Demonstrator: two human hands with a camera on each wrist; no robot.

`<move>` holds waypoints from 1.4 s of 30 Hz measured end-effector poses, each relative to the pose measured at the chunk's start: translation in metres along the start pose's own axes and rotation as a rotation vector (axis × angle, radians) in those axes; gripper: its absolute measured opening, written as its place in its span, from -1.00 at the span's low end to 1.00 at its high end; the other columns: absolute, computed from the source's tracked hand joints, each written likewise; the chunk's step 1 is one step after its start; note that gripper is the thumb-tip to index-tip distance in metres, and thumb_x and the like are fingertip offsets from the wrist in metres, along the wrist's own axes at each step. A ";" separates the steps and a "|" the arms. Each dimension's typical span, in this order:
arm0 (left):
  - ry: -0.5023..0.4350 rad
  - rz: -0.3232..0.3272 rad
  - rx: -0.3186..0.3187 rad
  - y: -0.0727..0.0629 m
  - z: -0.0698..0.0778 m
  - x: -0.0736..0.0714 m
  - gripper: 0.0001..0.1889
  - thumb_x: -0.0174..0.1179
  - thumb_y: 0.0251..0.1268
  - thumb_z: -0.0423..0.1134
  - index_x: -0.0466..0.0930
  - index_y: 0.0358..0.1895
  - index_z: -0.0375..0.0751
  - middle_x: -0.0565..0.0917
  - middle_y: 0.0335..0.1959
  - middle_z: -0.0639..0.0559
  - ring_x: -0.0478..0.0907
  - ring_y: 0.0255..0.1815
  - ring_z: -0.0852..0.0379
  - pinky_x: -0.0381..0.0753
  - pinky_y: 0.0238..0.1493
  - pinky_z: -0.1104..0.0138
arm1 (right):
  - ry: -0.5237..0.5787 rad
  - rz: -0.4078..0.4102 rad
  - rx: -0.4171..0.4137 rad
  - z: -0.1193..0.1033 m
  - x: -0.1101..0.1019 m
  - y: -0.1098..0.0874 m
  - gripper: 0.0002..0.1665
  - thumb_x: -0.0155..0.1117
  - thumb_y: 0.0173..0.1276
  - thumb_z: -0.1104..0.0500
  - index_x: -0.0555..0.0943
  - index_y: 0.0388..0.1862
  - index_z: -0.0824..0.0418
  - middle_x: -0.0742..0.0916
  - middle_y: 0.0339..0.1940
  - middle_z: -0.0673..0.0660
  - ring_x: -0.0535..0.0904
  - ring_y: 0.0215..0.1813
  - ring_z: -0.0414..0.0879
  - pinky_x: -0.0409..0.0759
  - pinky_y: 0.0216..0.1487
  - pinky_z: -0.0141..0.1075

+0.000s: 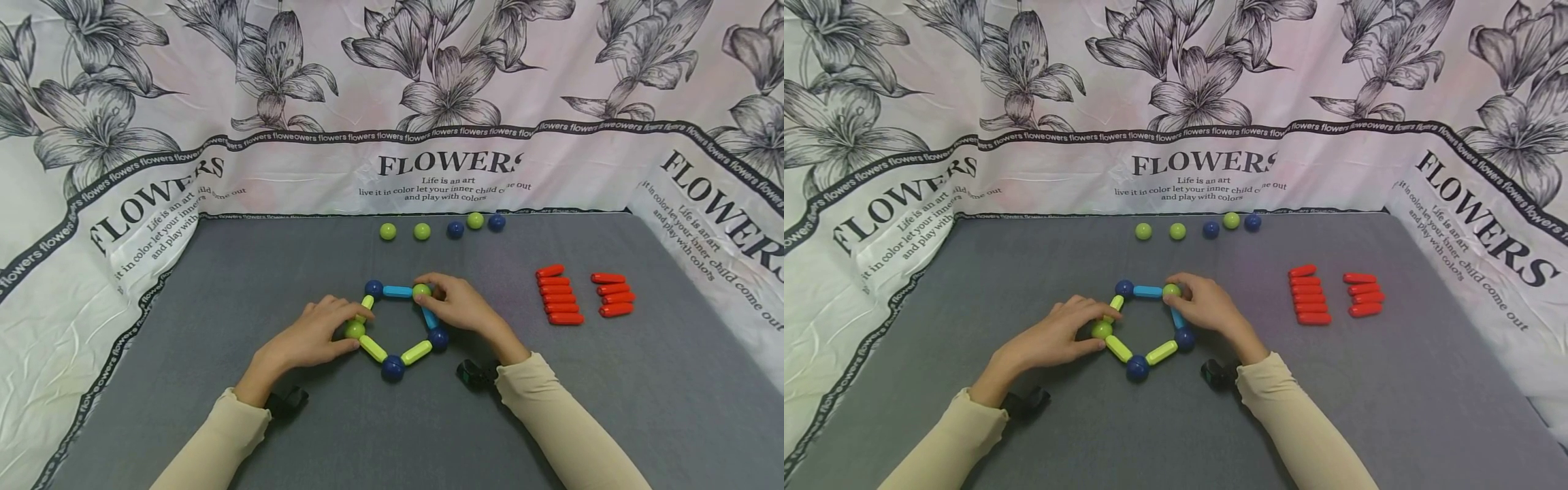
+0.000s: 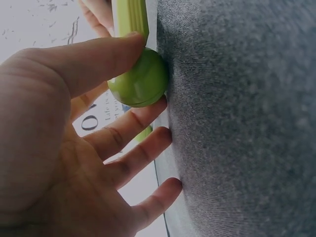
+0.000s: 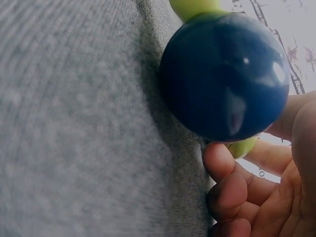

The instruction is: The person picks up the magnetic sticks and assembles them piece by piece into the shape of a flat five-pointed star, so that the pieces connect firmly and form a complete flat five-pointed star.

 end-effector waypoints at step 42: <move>0.119 0.247 -0.304 -0.003 -0.033 -0.018 -0.63 0.23 0.44 0.05 0.70 0.15 -0.05 0.66 0.09 -0.11 0.49 0.12 -0.18 0.42 -0.02 -0.04 | 0.122 -0.235 0.093 0.017 0.003 -0.006 -0.68 0.28 0.50 -0.05 0.64 0.04 0.12 0.67 -0.49 0.05 0.45 -0.60 -0.15 0.50 -0.49 -0.26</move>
Point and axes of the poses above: each hand's wrist, its own y-axis towards the middle knuckle, its own x-axis out of the palm, z = x × y, the point moved 9 cm from there along y, towards the middle knuckle
